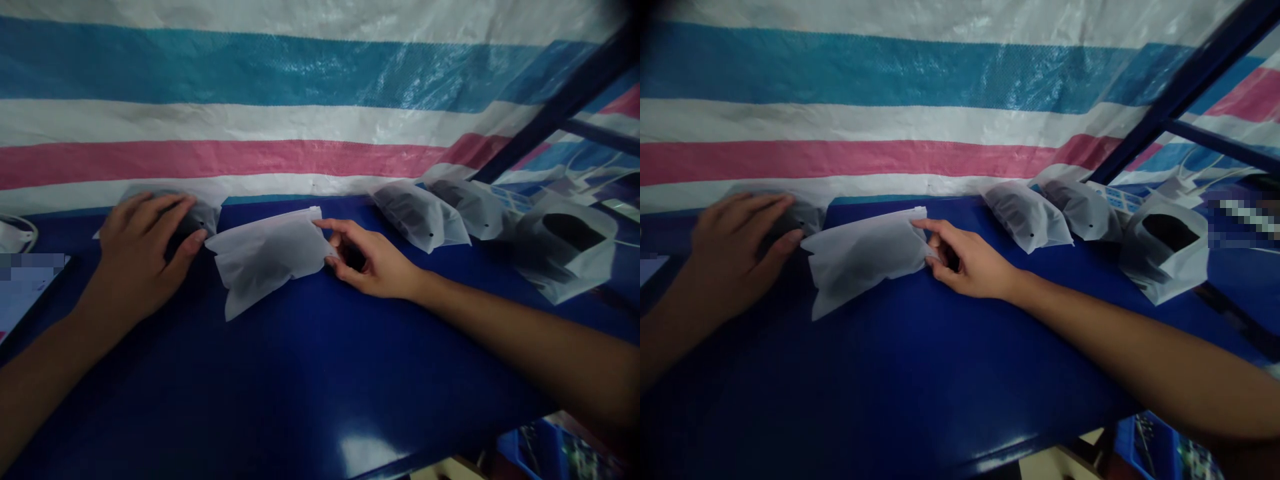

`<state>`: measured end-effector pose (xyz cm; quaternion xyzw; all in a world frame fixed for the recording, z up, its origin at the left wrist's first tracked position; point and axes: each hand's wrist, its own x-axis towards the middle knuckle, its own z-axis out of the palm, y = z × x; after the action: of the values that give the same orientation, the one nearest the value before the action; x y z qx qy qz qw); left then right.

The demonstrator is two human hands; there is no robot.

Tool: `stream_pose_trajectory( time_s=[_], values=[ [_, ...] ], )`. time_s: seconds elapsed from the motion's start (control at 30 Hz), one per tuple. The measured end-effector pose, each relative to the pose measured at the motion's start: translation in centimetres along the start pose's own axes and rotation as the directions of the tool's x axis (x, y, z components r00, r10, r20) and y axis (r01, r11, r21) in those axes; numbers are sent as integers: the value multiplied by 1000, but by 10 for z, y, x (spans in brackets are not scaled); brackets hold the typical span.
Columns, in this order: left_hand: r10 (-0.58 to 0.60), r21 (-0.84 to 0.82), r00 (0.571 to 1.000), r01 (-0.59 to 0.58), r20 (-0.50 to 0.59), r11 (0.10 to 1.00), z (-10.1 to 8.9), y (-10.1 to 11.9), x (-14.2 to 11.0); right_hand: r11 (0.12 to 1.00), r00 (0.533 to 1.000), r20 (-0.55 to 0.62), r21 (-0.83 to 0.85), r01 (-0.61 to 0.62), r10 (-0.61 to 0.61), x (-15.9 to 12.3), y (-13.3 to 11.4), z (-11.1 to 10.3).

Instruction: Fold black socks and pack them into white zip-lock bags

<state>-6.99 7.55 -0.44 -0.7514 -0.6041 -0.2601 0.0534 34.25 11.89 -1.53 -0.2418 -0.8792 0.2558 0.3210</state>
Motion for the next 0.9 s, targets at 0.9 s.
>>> stream_pose_trajectory(
  time_s=[0.9],
  values=[
    [-169, -68, 984, 165, -50, 984, -19, 13, 7, 956, 950, 114, 68, 284, -290, -5, -19, 12]
  ],
)
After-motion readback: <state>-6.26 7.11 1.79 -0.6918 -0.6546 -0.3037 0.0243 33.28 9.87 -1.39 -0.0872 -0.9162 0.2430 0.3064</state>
